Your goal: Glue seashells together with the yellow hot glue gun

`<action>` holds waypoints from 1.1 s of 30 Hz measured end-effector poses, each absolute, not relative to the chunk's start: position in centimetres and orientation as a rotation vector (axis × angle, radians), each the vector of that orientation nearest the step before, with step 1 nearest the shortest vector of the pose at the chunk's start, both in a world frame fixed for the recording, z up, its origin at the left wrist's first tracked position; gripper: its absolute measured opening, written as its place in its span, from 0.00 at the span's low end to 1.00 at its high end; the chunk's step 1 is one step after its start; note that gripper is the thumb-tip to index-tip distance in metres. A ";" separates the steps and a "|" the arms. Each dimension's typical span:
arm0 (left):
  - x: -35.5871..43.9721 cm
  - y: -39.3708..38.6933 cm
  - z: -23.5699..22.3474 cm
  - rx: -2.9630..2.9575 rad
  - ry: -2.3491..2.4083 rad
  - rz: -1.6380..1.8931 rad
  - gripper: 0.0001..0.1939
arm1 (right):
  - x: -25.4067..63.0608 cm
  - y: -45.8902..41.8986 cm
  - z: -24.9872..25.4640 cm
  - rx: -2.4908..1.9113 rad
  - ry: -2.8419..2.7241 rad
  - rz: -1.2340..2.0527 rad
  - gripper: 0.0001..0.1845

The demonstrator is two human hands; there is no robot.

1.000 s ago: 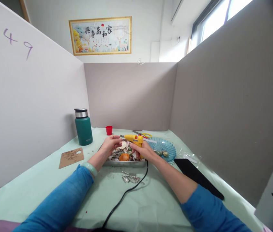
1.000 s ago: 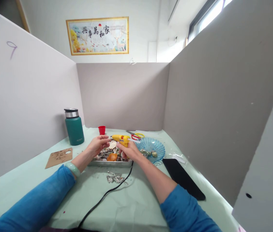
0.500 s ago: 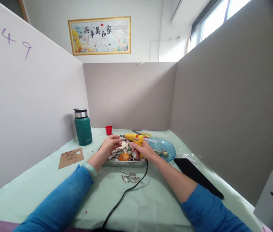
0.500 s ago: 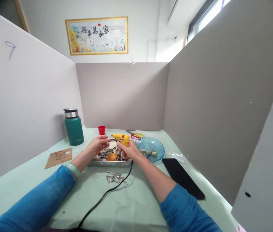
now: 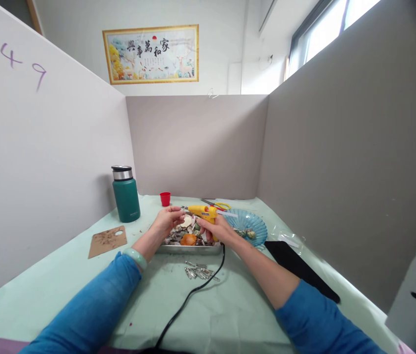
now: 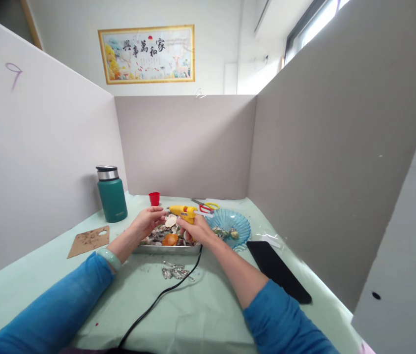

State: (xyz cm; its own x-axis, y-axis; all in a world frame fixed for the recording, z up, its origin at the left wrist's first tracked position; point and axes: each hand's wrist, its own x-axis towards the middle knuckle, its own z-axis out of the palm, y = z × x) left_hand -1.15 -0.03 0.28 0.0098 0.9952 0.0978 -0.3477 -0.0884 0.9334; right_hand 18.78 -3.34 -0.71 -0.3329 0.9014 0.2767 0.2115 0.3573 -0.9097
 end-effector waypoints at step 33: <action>-1.2 -0.2 0.5 0.986 0.844 1.381 0.13 | 18.9 -3.3 -0.8 -0.982 -1.758 1.047 0.24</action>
